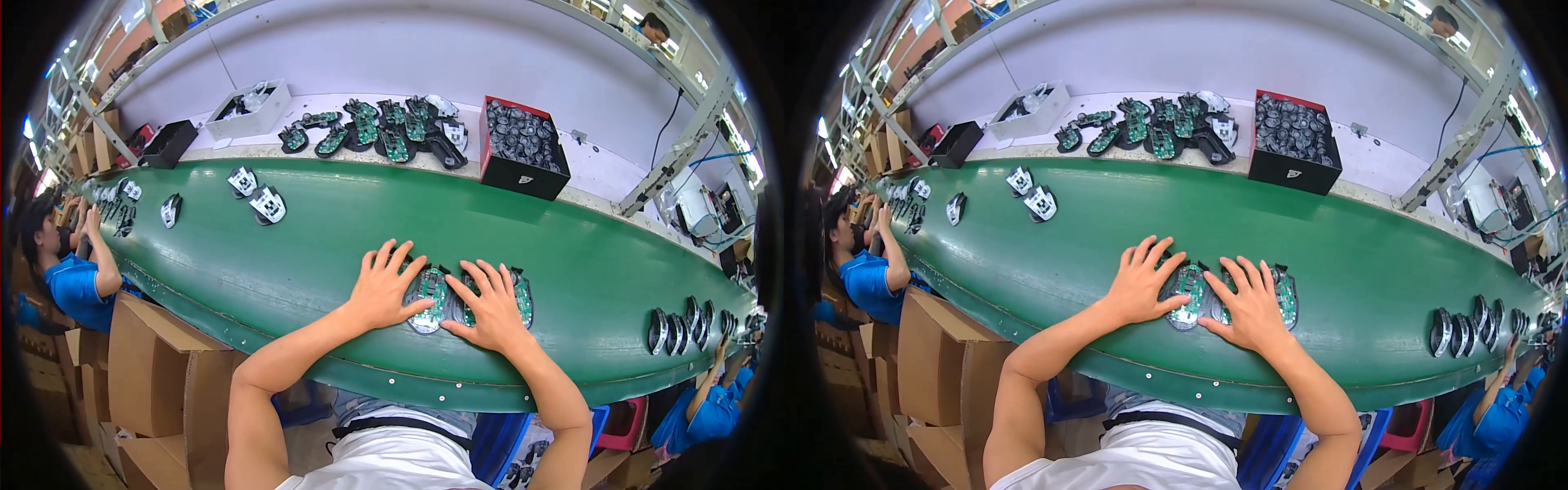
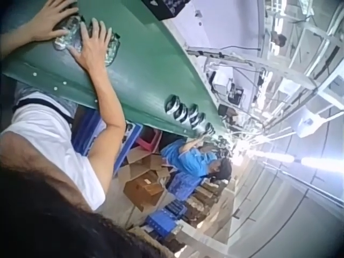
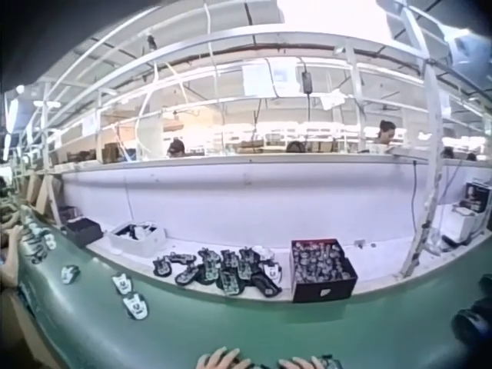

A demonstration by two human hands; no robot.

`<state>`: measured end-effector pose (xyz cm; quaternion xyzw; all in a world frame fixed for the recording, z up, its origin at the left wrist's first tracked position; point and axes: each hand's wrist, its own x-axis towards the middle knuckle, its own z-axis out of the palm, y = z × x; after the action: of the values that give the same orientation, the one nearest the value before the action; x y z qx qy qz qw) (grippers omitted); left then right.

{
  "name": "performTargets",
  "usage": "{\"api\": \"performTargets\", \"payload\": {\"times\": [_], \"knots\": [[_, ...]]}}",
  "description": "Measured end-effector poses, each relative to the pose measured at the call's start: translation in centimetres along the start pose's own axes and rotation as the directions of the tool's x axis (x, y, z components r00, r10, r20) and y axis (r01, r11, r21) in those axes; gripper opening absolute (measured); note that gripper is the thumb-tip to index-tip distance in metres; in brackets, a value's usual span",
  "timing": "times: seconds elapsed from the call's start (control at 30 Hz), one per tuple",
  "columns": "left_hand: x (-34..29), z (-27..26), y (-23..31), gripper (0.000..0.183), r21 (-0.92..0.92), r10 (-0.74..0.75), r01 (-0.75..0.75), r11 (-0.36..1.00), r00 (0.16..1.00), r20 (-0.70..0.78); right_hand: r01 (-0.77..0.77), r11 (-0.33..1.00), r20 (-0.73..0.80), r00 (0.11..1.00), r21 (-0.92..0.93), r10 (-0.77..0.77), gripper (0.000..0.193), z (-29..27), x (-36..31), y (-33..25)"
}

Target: The person assembles computer mice on a conveyor belt by taking scroll wheels from a box, installing them onto mouse circuit board bases, and fitting top shells onto the bases by hand.

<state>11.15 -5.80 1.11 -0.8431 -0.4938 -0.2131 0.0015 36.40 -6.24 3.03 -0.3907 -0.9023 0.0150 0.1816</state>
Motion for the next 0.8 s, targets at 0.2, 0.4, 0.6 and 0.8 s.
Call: {"api": "performTargets", "payload": {"times": [0.2, 0.4, 0.6, 0.8], "knots": [[2.7, -0.9, -1.5, 0.061, 0.022, -0.002, 0.006, 1.0, 0.991, -0.135, -0.048, 0.997, -0.081, 0.995, 0.058, 0.052, 0.071, -0.5, 0.1, 0.0], [13.5, 1.2, -11.6, 0.045, -0.068, -0.217, 0.208, 0.976, 0.959, -0.184, -0.053, 0.993, -0.161, 0.984, 0.108, 0.07, 0.059, -0.1, -0.8, 0.8], [18.3, 3.0, -18.4, 0.04, 0.031, -0.398, 0.442, 0.896, 0.832, -0.386, -0.069, 0.991, -0.284, 0.954, 0.115, 0.099, 0.051, -0.9, 0.1, 1.5], [19.9, 1.7, -19.0, 0.027, 0.269, -0.155, 0.269, 0.925, 0.912, -0.379, -0.271, 0.928, -0.428, 0.829, 0.257, 0.361, 0.033, -1.2, -0.1, 9.5]]}}
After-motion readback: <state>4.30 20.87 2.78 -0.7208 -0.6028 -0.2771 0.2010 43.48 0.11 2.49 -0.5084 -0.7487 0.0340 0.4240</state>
